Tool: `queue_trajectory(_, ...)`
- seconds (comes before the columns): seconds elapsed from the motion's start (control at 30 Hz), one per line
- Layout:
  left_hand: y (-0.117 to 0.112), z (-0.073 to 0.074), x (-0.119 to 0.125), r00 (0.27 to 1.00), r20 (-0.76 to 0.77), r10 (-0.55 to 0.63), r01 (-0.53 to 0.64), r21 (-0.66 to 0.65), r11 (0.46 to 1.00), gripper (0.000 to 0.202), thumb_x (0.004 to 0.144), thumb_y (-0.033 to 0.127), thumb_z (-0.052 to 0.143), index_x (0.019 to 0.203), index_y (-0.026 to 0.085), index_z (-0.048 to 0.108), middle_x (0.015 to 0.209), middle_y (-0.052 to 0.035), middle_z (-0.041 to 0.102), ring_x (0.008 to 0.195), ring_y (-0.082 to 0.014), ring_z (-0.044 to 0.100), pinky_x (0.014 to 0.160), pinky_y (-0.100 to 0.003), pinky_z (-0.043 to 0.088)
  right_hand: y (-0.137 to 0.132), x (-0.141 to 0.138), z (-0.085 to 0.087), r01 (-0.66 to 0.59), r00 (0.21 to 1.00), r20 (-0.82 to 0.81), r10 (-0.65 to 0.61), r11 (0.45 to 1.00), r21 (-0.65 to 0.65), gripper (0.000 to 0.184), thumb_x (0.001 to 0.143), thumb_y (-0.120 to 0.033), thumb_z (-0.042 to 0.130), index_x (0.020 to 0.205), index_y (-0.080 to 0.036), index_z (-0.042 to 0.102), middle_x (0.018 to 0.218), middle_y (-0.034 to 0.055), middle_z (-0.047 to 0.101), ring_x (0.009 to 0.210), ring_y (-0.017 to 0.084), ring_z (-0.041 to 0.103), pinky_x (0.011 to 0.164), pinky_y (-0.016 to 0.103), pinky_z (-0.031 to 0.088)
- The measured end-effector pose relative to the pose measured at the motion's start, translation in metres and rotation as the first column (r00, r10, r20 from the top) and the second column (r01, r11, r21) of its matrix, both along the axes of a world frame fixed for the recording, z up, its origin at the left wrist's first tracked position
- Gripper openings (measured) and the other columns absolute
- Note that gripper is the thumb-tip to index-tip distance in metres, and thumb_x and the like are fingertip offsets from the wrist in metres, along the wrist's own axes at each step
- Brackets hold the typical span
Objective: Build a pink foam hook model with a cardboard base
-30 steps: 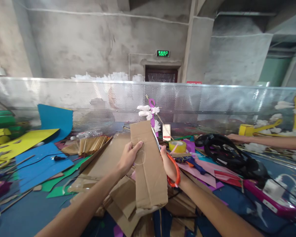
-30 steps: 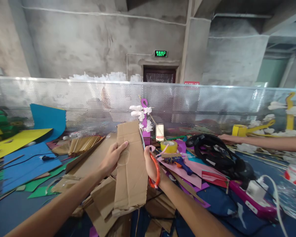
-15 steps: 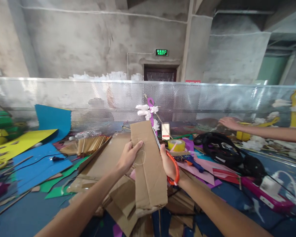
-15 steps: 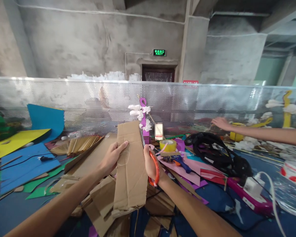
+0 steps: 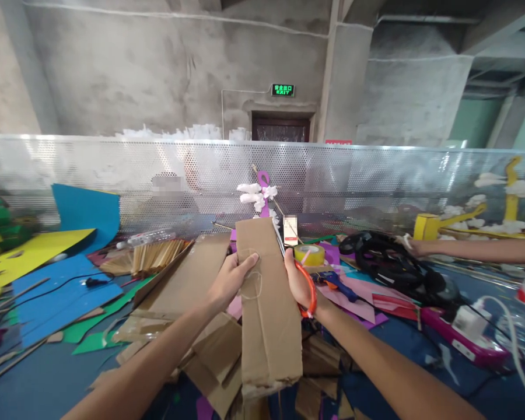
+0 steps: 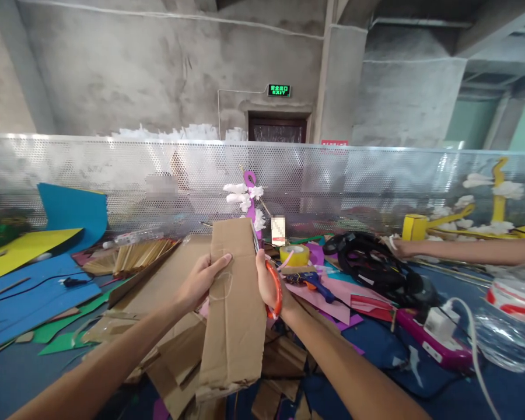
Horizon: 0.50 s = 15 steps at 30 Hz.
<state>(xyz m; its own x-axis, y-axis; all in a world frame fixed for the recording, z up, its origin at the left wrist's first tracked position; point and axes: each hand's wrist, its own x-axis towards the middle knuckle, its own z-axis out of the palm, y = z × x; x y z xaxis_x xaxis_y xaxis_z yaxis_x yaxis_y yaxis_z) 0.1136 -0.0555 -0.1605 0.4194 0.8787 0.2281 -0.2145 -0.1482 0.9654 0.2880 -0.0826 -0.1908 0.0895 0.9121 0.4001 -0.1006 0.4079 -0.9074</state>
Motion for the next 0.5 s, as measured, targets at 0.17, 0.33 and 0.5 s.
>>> queue_trajectory(0.17, 0.0035, -0.0041, -0.0022, 1.000, -0.003, -0.002, 0.002, -0.015, 1.000, 0.047, 0.081, 0.049, 0.079, 0.108, 0.012, 0.074, 0.090, -0.0127, 0.081, 0.082, -0.0285, 0.077, 0.071, -0.035, 0.059, 0.0014, -0.0024, -0.0014, -0.044, 0.999, 0.009, 0.045, 0.999, -0.023, 0.073, 0.094, -0.079, 0.041, 0.118, -0.020, 0.077, 0.111, 0.0078, 0.080, 0.130, 0.030, 0.063, 0.115, 0.048, 0.046)
queue_trajectory(0.33, 0.0030, -0.0086, 0.0010, 0.998, -0.064, -0.026, 0.027, 0.016, 0.999, 0.044, 0.080, 0.051, 0.079, 0.102, 0.013, 0.074, 0.089, -0.0118, 0.080, 0.083, -0.0279, 0.076, 0.070, -0.033, 0.058, 0.0015, 0.0032, 0.0008, -0.088, 0.996, 0.003, 0.088, 0.992, -0.093, 0.079, 0.094, -0.082, 0.034, 0.119, -0.020, 0.076, 0.107, 0.0085, 0.081, 0.124, 0.031, 0.068, 0.110, 0.048, 0.052)
queue_trajectory(0.5, 0.0006, -0.0065, 0.0033, 0.998, -0.067, -0.007, 0.009, 0.030, 1.000, 0.046, 0.080, 0.052, 0.079, 0.105, 0.013, 0.073, 0.090, -0.0114, 0.080, 0.085, -0.0274, 0.075, 0.071, -0.034, 0.058, 0.0005, 0.0058, 0.0044, 0.046, 0.994, 0.097, -0.042, 0.998, -0.036, 0.087, 0.090, -0.087, 0.031, 0.121, -0.019, 0.075, 0.112, 0.0101, 0.079, 0.127, 0.031, 0.065, 0.112, 0.047, 0.049)
